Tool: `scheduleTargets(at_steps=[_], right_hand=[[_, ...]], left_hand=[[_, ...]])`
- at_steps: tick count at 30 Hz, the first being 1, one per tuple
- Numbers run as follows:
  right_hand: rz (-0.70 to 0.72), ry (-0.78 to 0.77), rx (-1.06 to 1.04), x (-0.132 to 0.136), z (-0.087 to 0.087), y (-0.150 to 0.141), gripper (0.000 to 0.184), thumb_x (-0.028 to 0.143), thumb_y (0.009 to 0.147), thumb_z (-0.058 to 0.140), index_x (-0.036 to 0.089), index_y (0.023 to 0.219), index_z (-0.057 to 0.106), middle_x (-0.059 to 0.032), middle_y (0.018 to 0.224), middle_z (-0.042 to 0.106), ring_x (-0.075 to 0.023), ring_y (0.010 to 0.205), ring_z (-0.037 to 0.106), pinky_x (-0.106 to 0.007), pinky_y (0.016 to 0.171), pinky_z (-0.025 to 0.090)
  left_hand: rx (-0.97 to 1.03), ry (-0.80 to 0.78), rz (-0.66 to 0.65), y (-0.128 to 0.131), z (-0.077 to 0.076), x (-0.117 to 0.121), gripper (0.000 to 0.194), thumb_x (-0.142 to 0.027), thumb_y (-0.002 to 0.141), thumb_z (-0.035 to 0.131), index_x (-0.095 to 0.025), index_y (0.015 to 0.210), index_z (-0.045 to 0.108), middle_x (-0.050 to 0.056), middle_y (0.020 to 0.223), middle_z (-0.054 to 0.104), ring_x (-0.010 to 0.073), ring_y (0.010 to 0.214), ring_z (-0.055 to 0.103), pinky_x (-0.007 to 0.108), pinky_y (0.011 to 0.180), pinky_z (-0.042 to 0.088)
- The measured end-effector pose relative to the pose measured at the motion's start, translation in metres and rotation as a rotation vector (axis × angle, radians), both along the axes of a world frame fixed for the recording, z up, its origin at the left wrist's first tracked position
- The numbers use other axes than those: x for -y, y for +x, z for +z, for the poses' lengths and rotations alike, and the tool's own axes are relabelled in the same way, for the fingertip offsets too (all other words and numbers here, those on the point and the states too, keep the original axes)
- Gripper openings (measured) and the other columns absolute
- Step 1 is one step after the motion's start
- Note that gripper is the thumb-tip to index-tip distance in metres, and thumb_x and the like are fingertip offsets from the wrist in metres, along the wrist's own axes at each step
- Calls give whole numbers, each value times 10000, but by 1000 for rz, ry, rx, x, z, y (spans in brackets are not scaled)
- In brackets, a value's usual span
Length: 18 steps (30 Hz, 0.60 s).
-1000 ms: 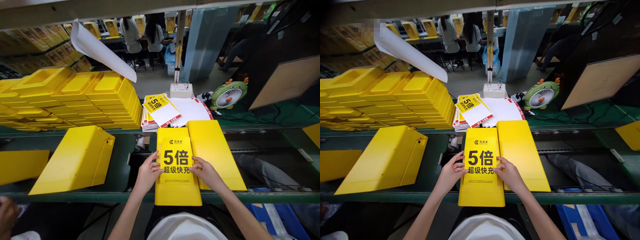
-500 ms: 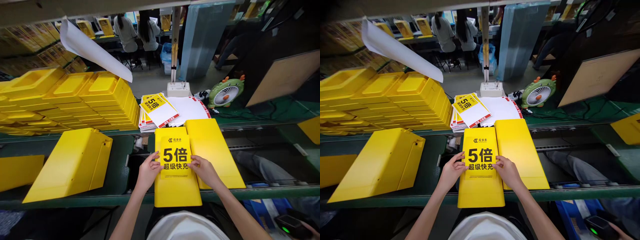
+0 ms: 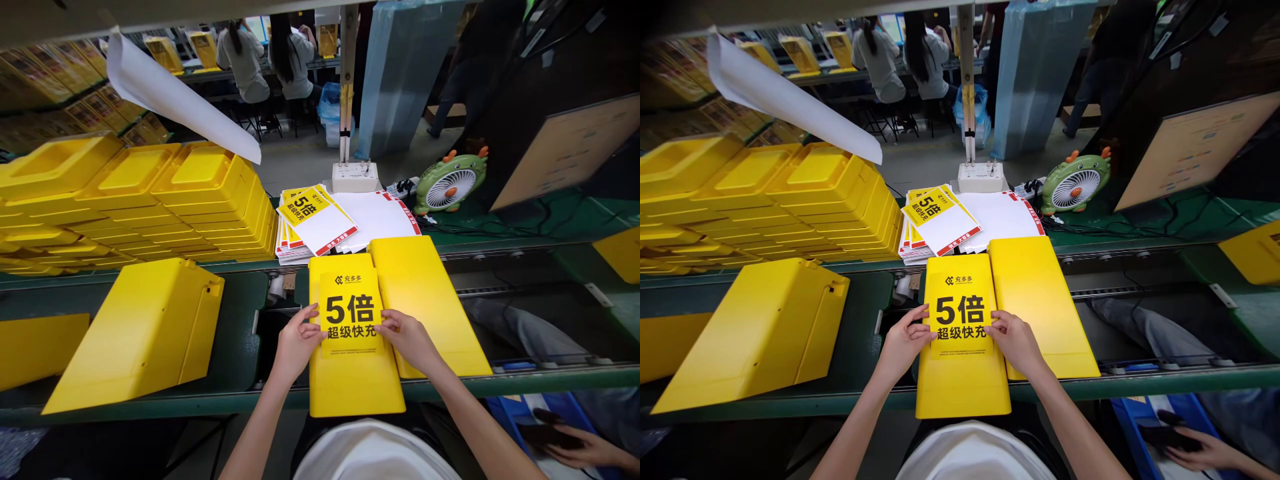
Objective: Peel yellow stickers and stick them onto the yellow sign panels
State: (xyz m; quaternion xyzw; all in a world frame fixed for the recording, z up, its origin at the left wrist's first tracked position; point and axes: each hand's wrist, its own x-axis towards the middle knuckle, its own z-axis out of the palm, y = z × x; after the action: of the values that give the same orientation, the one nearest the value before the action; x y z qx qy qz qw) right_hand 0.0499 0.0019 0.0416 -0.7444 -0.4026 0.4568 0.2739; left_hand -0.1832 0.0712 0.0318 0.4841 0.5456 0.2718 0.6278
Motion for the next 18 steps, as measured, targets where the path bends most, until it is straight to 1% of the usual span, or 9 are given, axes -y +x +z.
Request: scheduleTargets(at_steps=[10,15,18], right_hand=[[-5,-1,-3,1,-2,1,374,385,737,577,177,1047,557,-3,800,713,-198,855,640,-317,785,458],[3,11,3,0,-2,0,367,388,742,569,174,1040,559,-3,798,709,-192,852,637,-312,782,462],[0,14,40,1,-3,4,367,387,742,568,175,1042,557,-3,799,706,-194,844,638,-318,785,463]], left_hand=[[13,4,-18,-4,-9,3,604,-241,649,721,-235,1207,491,65,1111,554,132,774,622,291,744,554],[13,22,-13,-4,-12,2,587,-235,652,719,-229,1197,501,63,1098,558,114,754,612,269,741,545],[19,21,-24,-1,-12,4,585,-232,648,724,-224,1191,506,65,1096,556,117,766,614,267,749,543]])
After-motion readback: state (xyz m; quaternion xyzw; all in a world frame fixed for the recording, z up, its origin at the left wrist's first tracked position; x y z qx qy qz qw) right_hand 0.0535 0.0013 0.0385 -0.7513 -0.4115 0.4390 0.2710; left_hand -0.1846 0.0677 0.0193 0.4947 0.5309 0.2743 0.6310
